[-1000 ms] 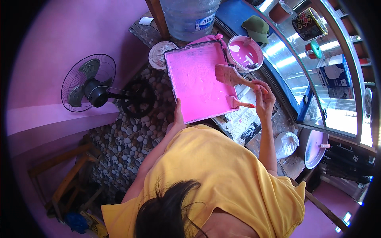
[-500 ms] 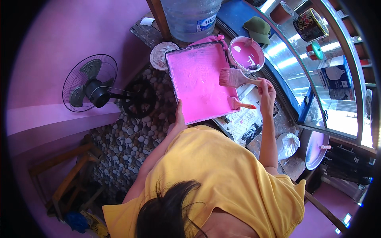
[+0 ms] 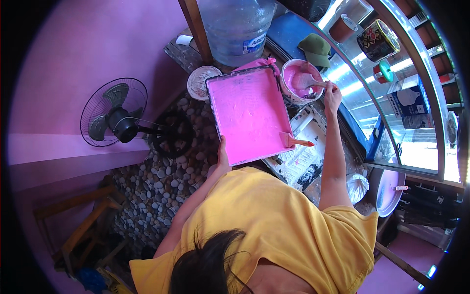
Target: The person mixes pink paint in a tray using a paintbrush and a scraper tool.
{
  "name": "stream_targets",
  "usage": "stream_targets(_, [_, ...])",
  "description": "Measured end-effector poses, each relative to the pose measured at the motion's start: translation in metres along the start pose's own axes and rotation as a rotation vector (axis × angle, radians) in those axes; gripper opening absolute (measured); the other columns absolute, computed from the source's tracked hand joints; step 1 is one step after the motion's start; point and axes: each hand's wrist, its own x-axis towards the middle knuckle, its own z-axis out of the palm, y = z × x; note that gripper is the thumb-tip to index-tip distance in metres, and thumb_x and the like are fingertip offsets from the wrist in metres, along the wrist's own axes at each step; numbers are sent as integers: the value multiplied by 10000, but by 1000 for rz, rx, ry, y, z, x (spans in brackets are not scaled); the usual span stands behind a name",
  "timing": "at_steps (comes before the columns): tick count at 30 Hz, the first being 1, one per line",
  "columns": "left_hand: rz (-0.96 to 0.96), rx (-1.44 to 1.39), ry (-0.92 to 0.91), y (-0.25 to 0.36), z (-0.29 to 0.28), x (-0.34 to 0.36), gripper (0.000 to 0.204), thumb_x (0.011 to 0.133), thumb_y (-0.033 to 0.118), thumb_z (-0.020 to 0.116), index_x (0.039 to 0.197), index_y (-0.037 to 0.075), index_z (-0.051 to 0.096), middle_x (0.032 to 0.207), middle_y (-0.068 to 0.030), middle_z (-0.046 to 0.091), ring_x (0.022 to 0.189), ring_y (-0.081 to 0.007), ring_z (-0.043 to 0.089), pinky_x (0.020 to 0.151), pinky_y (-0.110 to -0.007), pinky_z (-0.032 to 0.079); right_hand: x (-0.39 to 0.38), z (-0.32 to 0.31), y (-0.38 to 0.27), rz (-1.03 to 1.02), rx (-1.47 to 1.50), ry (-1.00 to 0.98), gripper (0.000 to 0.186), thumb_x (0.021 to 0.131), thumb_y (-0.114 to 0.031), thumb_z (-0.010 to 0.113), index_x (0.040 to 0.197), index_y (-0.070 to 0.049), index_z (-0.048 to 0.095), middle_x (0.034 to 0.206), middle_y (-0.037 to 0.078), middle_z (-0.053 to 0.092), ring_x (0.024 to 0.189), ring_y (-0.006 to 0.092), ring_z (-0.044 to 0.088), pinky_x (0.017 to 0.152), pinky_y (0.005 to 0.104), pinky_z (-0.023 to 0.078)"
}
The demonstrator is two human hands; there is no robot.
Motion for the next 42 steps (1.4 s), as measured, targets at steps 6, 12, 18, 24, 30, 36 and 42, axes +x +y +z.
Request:
stream_targets(6, [11,29,-77,0,-4,-1,589,973,525,423,1291,32,479,1168,-79,575,1082,-177,566,920,-320,461,9,12,21,41,-106,-95,353,954,-310,569,979,23,683,787,29,637,709,103,542,655,272,439])
stream_targets(12, [-13,-8,8,-3,-2,3,552,982,514,409,1234,36,522,1116,-70,594,1034,-169,585,882,-313,478,7,-13,31,344,358,-143,336,962,-321,564,1029,-9,668,696,-24,539,572,38,441,502,188,349])
stream_targets(18, [-13,81,-96,-2,-8,4,698,953,603,370,1345,30,445,1270,-129,538,1188,-251,518,1001,-391,420,-11,-31,20,535,686,-85,325,964,-275,571,1134,-4,627,741,-36,518,596,34,451,520,142,384])
stream_targets(24, [-20,61,-123,1,-4,3,699,955,597,372,1360,31,433,1284,-135,531,1200,-258,511,1008,-397,414,-40,-47,-7,473,839,-187,368,965,-258,572,1198,27,579,789,-24,552,685,35,511,591,163,425])
stream_targets(30, [-34,-31,31,0,0,0,556,969,525,436,1204,33,545,1064,-70,612,983,-158,599,854,-298,485,-87,-61,-50,361,726,-361,359,975,-260,553,1186,29,579,816,-17,522,687,39,466,584,164,372])
stream_targets(36, [-23,-14,-33,-4,-6,4,559,963,534,445,1214,43,535,1069,-54,599,991,-151,588,865,-294,476,-132,-62,-76,267,609,-431,308,978,-281,554,1077,-7,654,740,-43,500,645,33,406,577,183,306])
stream_targets(42, [-32,27,-21,-3,-8,3,631,945,562,460,1292,36,476,1161,-70,568,1072,-170,557,918,-312,452,-165,-66,-105,89,421,-485,289,972,-256,566,1085,-4,647,864,-6,604,716,44,473,636,194,370])
